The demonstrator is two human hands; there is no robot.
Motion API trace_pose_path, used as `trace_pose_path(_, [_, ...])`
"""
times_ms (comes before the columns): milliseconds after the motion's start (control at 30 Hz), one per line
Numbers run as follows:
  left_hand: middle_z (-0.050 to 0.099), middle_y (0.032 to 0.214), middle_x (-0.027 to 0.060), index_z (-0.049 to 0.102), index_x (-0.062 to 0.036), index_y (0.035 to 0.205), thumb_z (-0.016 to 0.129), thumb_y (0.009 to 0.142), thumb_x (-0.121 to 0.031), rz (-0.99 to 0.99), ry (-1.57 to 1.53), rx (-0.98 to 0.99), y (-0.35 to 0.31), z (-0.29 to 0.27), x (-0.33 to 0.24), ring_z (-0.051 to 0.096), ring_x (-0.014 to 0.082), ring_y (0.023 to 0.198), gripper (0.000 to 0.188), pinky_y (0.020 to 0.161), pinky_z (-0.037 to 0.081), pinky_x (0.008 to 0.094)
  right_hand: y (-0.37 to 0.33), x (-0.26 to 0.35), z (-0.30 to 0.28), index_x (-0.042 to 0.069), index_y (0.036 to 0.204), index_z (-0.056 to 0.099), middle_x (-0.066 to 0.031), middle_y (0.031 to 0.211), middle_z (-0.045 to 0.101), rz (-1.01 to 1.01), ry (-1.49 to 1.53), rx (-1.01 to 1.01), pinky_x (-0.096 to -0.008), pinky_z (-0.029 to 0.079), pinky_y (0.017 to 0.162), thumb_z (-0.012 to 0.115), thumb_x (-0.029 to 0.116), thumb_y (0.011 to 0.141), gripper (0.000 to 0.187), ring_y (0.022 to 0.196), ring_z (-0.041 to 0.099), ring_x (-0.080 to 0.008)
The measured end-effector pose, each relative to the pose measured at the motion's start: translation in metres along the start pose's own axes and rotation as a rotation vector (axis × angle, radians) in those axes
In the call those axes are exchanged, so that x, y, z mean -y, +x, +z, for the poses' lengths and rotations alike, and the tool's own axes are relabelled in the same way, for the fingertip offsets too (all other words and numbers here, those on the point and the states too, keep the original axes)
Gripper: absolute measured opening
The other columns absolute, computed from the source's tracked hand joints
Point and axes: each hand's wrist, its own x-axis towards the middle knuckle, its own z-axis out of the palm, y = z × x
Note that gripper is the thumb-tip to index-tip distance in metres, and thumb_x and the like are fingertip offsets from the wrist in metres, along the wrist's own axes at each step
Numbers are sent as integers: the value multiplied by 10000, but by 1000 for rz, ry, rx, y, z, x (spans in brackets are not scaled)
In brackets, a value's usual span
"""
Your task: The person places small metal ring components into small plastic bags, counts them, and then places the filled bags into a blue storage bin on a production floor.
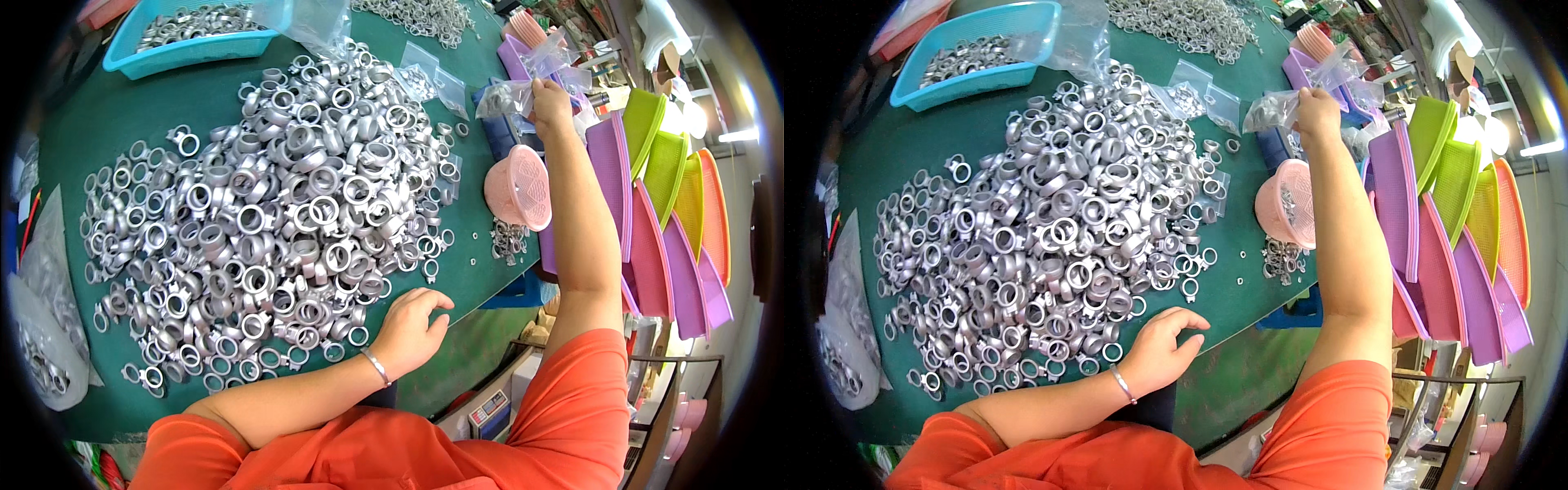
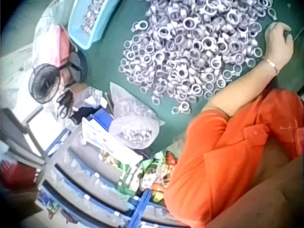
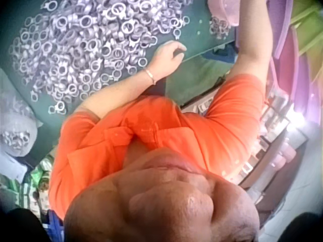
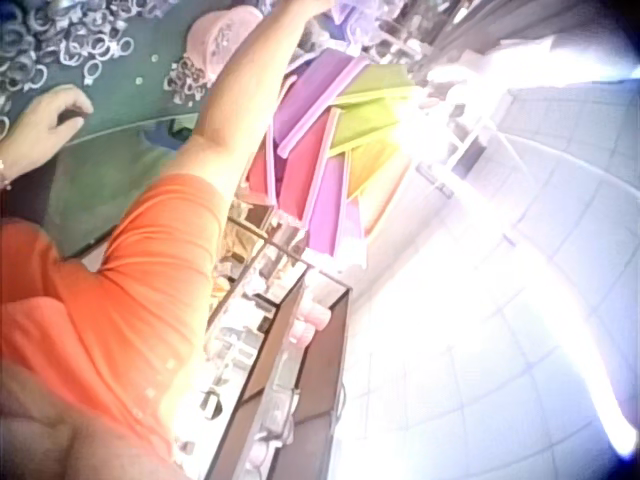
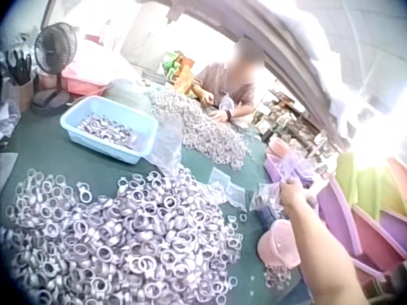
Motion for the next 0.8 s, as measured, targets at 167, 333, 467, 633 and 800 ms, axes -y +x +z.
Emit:
trace_pose_path(167, [594, 872, 123, 602, -17, 881, 587, 757, -57, 57, 91, 9, -1, 0, 4, 559, 302, 870, 132, 780, 438, 371, -20, 21, 25, -9, 967, 598, -80, 782, 583, 76, 22, -38, -365, 496, 536, 530, 145, 861, 199, 664, 584, -197])
trace_pose_path(333, [596, 873, 121, 600, -30, 866, 590, 750, -60, 47, 84, 10, -2, 1, 1, 551, 307, 883, 120, 811, 420, 380, -1, 21, 59, -4, 973, 642, -212, 999, 629, -422, -1047, 464, -424, 501, 752, 610, 152, 748, 276, 863, 627, -355])
trace_pose_path(467, [595, 879, 118, 596, -33, 870, 589, 750, -61, 40, 83, 15, -2, 3, 4, 552, 308, 886, 123, 815, 419, 382, -24, 15, 99, 6, 985, 652, -210, 1056, 616, -286, -1355, 552, -414, 481, 840, 590, 116, 743, 273, 996, 600, -342])
trace_pose_path(633, [597, 866, 119, 598, -33, 860, 593, 746, -63, 61, 84, 1, -3, 3, 8, 559, 310, 868, 118, 800, 425, 384, -20, 7, 96, 78, 941, 688, -163, 1057, 630, -181, -1176, 456, -397, 479, 849, 565, 116, 760, 223, 999, 602, -325])
trace_pose_path(800, [598, 853, 129, 605, -32, 854, 601, 734, -61, 77, 77, -8, -2, 3, 6, 561, 311, 864, 123, 786, 433, 384, -22, 32, 41, 17, 878, 680, -56, 844, 664, -191, -416, 560, -294, 503, 673, 635, 130, 791, 150, 685, 613, -156])
